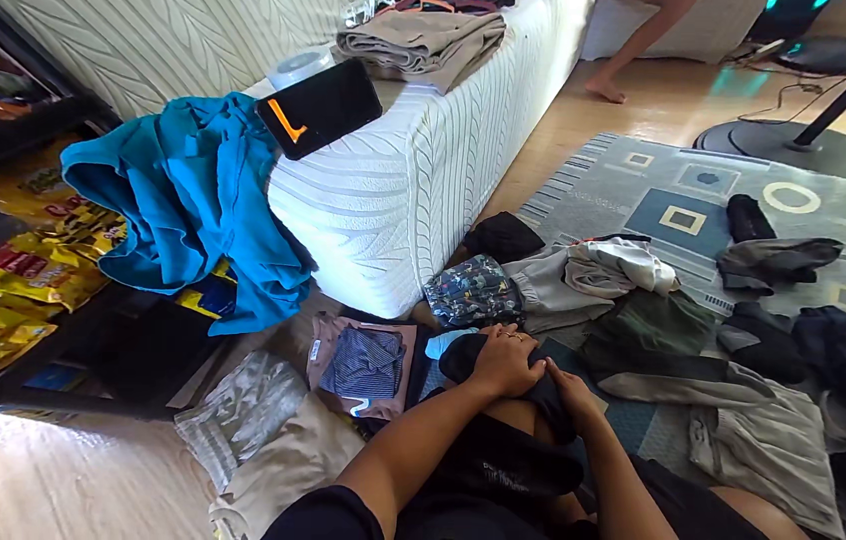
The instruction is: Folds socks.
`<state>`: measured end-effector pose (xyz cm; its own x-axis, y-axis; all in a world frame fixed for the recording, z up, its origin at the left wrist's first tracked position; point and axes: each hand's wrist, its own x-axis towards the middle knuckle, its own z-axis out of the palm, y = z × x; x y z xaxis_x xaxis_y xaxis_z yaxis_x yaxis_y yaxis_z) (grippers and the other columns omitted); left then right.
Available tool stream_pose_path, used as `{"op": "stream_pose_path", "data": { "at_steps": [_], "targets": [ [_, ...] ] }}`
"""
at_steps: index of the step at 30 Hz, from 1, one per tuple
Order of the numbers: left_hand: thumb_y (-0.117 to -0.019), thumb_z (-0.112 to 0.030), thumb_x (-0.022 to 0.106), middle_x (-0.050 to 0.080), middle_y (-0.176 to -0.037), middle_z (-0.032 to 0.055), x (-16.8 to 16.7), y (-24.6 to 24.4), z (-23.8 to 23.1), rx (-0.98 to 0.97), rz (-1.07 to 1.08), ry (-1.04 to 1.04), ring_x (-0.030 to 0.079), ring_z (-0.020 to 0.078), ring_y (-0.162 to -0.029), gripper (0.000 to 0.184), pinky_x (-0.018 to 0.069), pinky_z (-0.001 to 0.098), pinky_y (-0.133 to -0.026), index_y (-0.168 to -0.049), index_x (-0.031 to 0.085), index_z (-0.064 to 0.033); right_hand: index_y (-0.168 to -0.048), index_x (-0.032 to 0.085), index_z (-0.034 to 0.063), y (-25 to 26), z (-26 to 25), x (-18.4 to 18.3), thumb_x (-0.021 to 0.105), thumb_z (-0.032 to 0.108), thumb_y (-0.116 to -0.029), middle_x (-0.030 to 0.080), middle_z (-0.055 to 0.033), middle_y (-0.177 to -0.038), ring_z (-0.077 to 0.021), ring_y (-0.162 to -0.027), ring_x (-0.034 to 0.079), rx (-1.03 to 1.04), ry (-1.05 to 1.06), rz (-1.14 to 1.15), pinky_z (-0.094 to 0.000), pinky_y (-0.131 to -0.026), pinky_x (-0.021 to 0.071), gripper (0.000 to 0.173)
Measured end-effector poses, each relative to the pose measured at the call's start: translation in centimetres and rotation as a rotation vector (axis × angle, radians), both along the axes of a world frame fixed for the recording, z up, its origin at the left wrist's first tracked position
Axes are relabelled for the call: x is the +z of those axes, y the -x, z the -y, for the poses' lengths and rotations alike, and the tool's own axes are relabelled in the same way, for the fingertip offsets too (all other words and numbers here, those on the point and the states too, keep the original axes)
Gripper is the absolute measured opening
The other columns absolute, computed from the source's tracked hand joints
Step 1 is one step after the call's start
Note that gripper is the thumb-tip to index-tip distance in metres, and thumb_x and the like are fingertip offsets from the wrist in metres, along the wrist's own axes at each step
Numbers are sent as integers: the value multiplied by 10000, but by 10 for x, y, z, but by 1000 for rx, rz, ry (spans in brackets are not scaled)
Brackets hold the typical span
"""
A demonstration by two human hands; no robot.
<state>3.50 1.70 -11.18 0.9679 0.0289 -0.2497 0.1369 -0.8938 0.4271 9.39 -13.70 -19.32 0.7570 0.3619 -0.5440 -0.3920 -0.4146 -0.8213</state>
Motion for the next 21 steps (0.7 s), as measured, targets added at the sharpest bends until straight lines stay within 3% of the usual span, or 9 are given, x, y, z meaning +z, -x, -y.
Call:
{"op": "stream_pose_path", "data": {
  "at_steps": [21],
  "targets": [
    [-1060, -421, 427, 553, -1506, 75, -1, 1, 0, 0, 8, 0, 320, 263, -1528, 501, 109, 512, -1269, -1423, 587, -115, -991, 700, -25, -1, 0, -2, 436, 459, -1086, 682, -143, -884, -208, -824, 638, -2, 6, 6, -448, -804, 519, 559]
  ]
}}
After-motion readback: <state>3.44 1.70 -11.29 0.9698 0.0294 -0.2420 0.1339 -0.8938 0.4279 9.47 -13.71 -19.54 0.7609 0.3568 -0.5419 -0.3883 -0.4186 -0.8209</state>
